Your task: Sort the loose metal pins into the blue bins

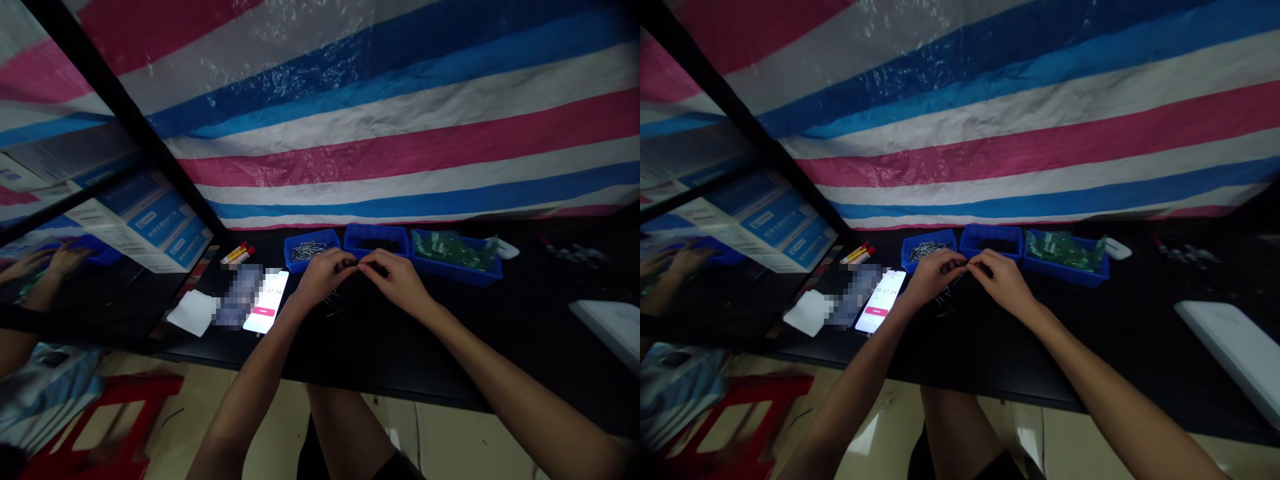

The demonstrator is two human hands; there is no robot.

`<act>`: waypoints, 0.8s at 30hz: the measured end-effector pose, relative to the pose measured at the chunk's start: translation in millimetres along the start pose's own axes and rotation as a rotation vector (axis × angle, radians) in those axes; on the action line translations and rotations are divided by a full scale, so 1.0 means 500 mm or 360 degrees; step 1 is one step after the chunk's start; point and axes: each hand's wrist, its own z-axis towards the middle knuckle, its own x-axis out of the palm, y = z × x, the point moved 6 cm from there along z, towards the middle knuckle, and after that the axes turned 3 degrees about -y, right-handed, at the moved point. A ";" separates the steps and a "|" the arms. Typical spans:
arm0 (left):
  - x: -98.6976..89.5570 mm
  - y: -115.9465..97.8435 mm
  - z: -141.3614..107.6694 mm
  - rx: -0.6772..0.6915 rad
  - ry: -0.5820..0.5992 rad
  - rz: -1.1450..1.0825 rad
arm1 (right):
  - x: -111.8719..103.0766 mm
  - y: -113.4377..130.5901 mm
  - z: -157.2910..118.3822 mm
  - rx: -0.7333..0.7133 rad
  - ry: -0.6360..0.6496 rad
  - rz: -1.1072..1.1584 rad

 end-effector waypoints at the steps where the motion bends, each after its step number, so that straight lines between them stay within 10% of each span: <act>1: 0.002 0.001 0.000 -0.0027 0.0029 -0.0022 | -0.001 -0.002 0.000 0.0012 -0.0003 0.0005; 24: 0.003 0.037 -0.002 -0.0398 0.0036 -0.0351 | 0.001 -0.012 -0.002 0.0066 -0.0034 0.0055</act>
